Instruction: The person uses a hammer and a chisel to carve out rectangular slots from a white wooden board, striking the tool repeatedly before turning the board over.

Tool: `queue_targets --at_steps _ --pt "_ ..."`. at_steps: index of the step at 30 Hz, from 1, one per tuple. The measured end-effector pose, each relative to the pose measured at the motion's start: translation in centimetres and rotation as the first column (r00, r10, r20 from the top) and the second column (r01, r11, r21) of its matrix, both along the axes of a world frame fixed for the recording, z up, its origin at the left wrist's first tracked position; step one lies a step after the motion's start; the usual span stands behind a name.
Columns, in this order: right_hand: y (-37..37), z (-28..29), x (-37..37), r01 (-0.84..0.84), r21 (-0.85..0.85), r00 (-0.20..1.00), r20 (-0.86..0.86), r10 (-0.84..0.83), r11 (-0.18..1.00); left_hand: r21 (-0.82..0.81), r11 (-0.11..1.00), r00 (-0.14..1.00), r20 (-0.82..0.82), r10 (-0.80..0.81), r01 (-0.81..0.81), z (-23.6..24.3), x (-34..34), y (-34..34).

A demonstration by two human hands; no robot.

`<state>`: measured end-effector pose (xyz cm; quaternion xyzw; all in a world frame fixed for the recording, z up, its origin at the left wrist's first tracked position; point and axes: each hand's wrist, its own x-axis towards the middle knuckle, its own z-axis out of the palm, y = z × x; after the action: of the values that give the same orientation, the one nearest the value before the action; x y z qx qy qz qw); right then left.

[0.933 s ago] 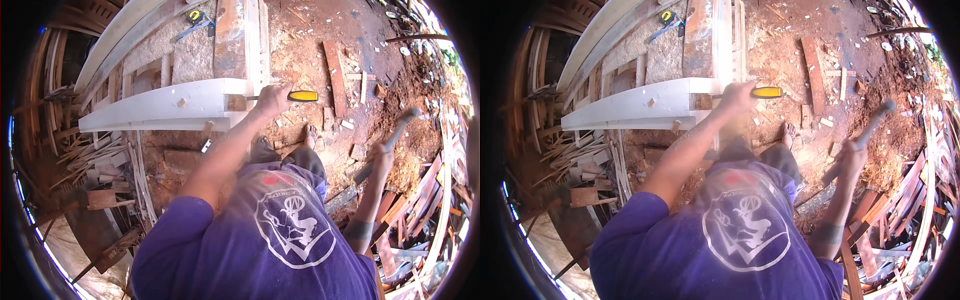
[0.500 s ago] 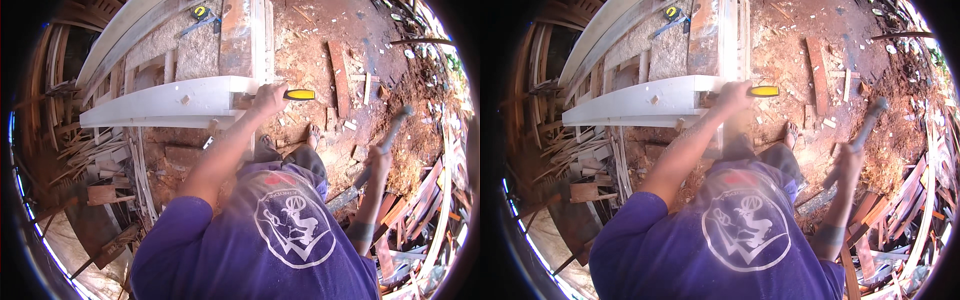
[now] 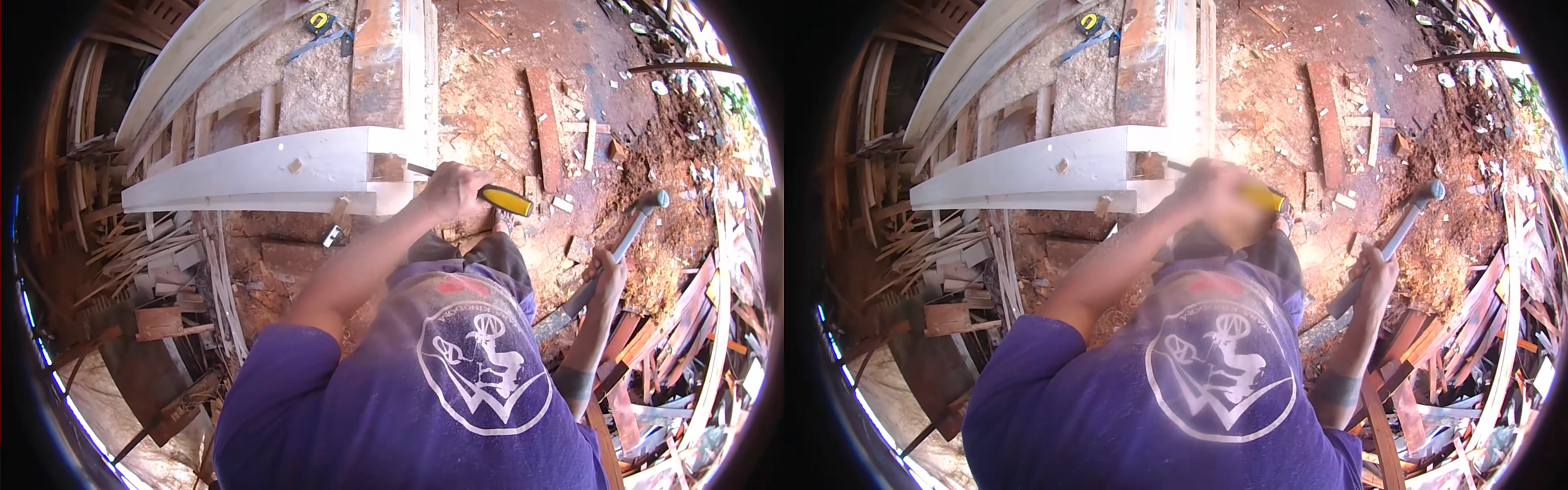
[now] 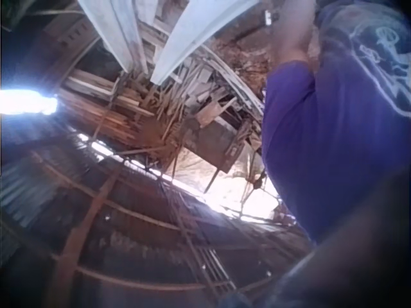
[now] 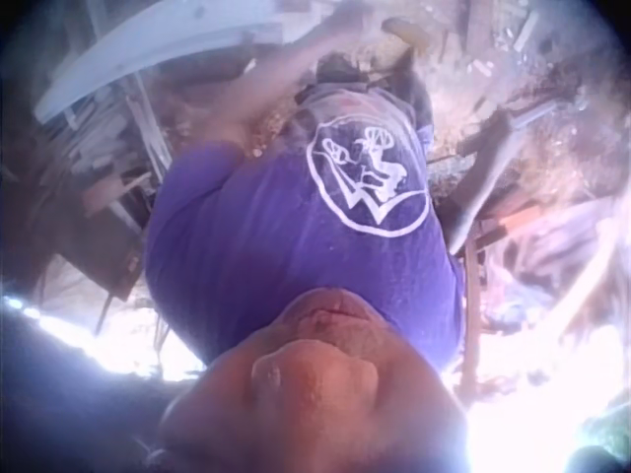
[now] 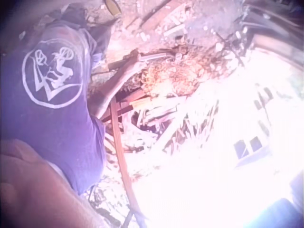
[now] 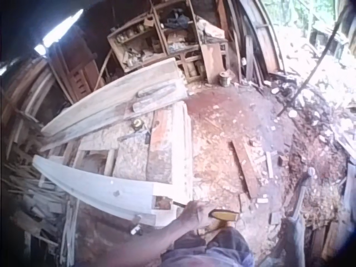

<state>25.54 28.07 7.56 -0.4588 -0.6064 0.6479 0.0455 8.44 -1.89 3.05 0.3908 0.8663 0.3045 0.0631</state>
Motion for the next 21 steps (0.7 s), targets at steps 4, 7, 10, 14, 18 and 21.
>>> queue_targets --at_steps 4,7,10,14,18,21 --pt "-0.6 -0.7 0.4 -0.020 -0.063 1.000 -0.024 0.018 0.998 0.034 0.997 0.998 0.013 0.069 -0.069 -1.2 -0.4 0.7" --pt "-0.2 -1.0 0.3 -0.001 -0.086 1.000 -0.021 -0.001 0.996 0.007 0.995 0.995 0.021 0.098 -0.098 -1.5 -0.6 0.7" --pt "1.0 -1.3 0.5 -0.005 -0.056 1.000 -0.015 0.004 0.998 0.006 0.996 0.996 0.025 0.089 -0.089 -1.9 -0.9 0.6" --pt "2.7 1.1 0.1 0.115 0.063 0.987 -0.122 -0.107 0.991 -0.014 0.993 0.994 0.008 0.113 -0.113 -2.2 -1.2 0.6" --pt "2.4 1.1 -0.6 0.281 0.069 0.910 -0.337 -0.243 0.957 -0.087 0.986 0.988 0.041 0.148 -0.145 -2.1 -2.0 0.9" --pt "-7.3 -3.9 1.0 -0.151 0.260 0.953 -0.217 0.210 0.954 -0.086 0.989 0.992 0.027 0.126 -0.124 -1.7 -2.3 1.6"
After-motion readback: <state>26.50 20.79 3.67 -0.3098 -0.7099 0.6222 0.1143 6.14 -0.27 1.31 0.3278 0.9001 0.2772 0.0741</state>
